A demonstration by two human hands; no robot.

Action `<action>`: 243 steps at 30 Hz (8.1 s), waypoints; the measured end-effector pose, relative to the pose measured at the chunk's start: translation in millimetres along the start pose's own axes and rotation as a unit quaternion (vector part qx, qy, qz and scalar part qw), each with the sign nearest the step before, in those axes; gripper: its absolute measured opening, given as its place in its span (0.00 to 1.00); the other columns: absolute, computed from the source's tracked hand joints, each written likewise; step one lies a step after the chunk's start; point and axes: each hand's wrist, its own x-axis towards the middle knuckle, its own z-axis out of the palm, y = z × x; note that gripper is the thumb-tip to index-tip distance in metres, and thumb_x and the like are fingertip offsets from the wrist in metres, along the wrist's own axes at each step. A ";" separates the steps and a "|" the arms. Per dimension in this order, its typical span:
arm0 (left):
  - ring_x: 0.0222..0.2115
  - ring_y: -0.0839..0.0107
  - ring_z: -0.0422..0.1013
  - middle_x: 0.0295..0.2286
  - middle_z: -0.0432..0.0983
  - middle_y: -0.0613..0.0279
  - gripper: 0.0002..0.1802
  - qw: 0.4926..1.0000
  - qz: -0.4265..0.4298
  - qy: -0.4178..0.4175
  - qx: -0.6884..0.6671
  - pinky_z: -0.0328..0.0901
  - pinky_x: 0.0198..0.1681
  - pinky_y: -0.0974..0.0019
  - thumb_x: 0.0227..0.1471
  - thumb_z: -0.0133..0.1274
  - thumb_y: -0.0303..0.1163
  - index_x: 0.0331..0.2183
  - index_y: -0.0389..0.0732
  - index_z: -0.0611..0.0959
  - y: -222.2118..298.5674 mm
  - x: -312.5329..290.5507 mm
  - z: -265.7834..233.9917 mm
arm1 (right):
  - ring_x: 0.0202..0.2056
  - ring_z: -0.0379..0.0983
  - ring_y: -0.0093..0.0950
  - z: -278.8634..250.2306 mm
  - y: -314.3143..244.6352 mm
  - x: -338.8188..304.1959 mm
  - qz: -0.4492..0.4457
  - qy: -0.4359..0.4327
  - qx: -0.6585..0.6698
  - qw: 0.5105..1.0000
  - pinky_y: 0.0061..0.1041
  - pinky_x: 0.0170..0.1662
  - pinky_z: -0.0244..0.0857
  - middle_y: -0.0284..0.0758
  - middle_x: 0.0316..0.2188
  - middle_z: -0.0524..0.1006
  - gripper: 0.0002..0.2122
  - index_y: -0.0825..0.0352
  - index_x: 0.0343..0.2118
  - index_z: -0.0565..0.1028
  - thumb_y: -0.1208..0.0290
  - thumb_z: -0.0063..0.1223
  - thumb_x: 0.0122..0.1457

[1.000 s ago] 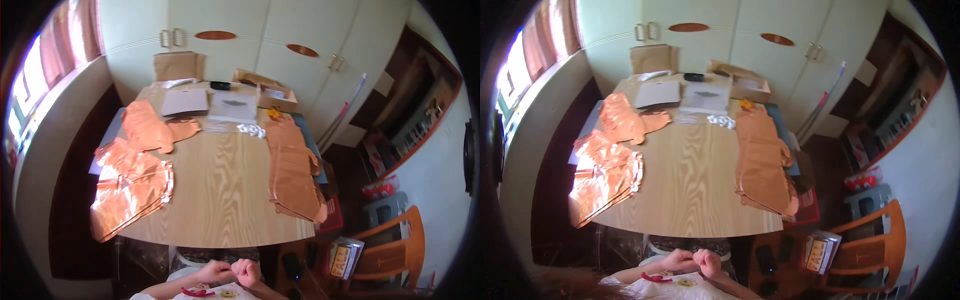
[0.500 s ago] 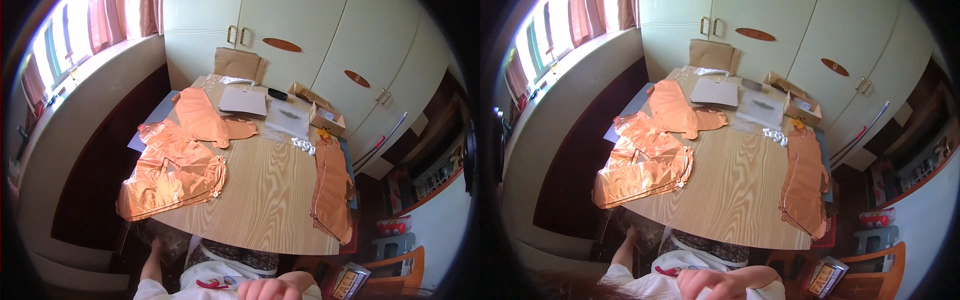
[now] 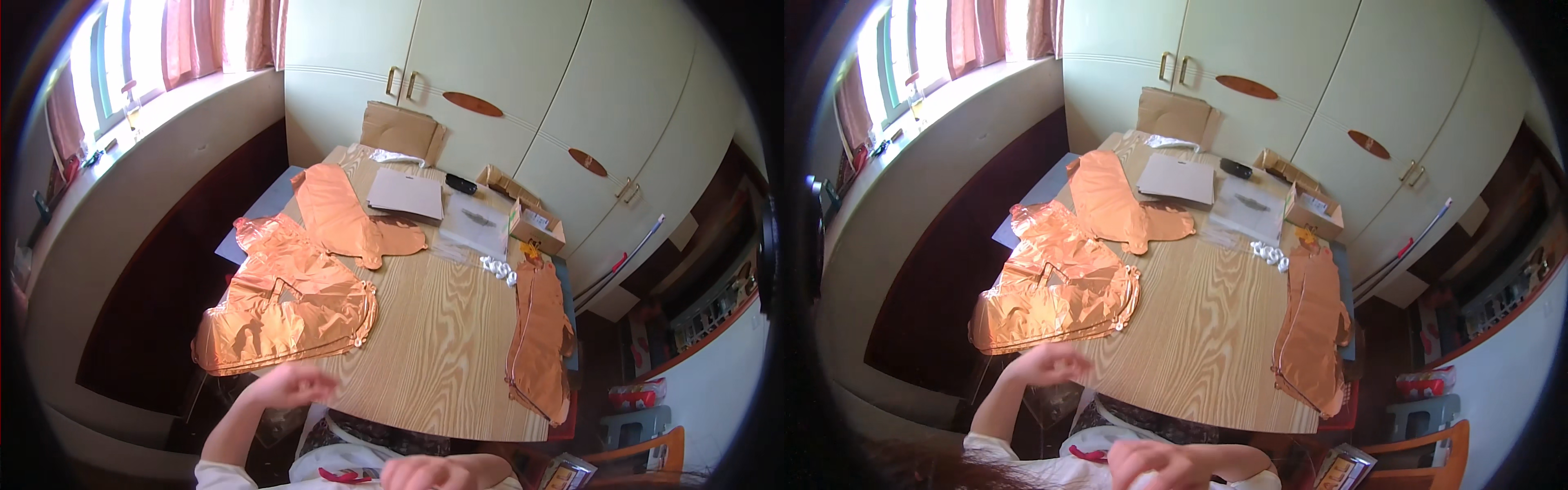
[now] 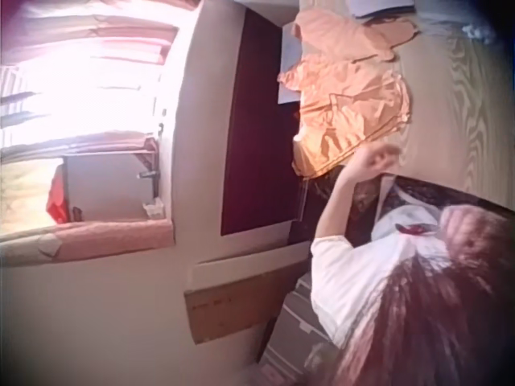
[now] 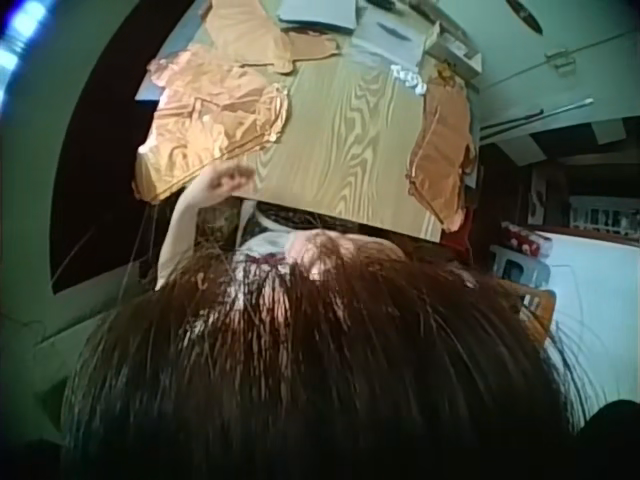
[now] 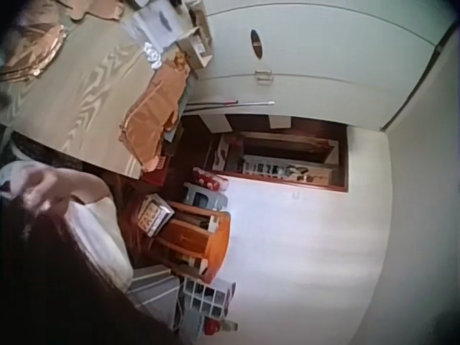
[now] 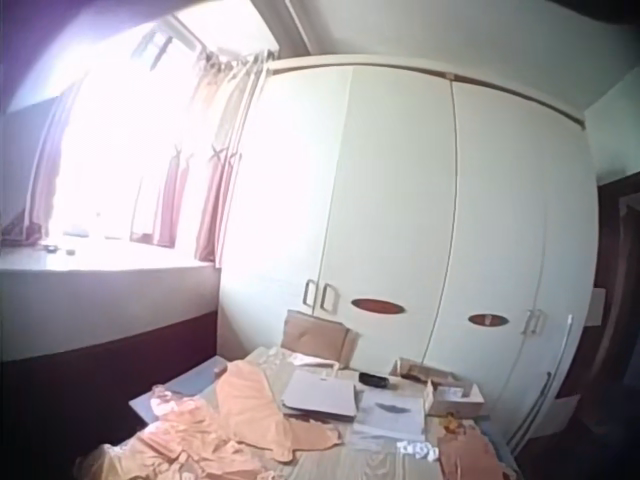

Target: Folding metallic foil balloons and inserting them into plastic packaging sleeves with cardboard backing.

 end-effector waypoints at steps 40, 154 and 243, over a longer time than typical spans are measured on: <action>0.21 0.78 0.59 0.18 0.65 0.66 0.18 0.651 -0.100 0.648 0.382 0.57 0.23 0.68 0.56 0.58 0.42 0.28 0.37 0.75 -76.1 -123.2 -320.1 | 0.67 0.48 0.31 -149.5 169.6 -62.9 0.467 -0.030 -0.670 0.577 0.62 0.66 0.30 0.32 0.67 0.55 0.26 0.52 0.65 0.58 0.52 0.35 0.66; 0.51 0.62 0.67 0.55 0.64 0.53 0.34 0.825 -0.164 -0.153 -0.518 0.66 0.50 0.55 0.61 0.47 0.51 0.62 0.45 0.62 68.6 276.6 120.0 | 0.43 0.78 0.28 -85.3 -106.7 -120.3 0.211 0.124 -0.830 0.501 0.27 0.39 0.73 0.33 0.44 0.78 0.03 0.61 0.32 0.72 0.74 0.54 0.56; 0.44 0.50 0.71 0.41 0.76 0.47 0.17 0.888 -0.108 0.369 0.253 0.66 0.46 0.53 0.50 0.43 0.22 0.43 0.37 0.78 -178.1 221.0 -138.6 | 0.52 0.70 0.39 -276.5 152.9 4.2 0.406 0.001 -0.643 0.649 0.35 0.55 0.65 0.43 0.49 0.75 0.19 0.69 0.48 0.73 0.61 0.53 0.59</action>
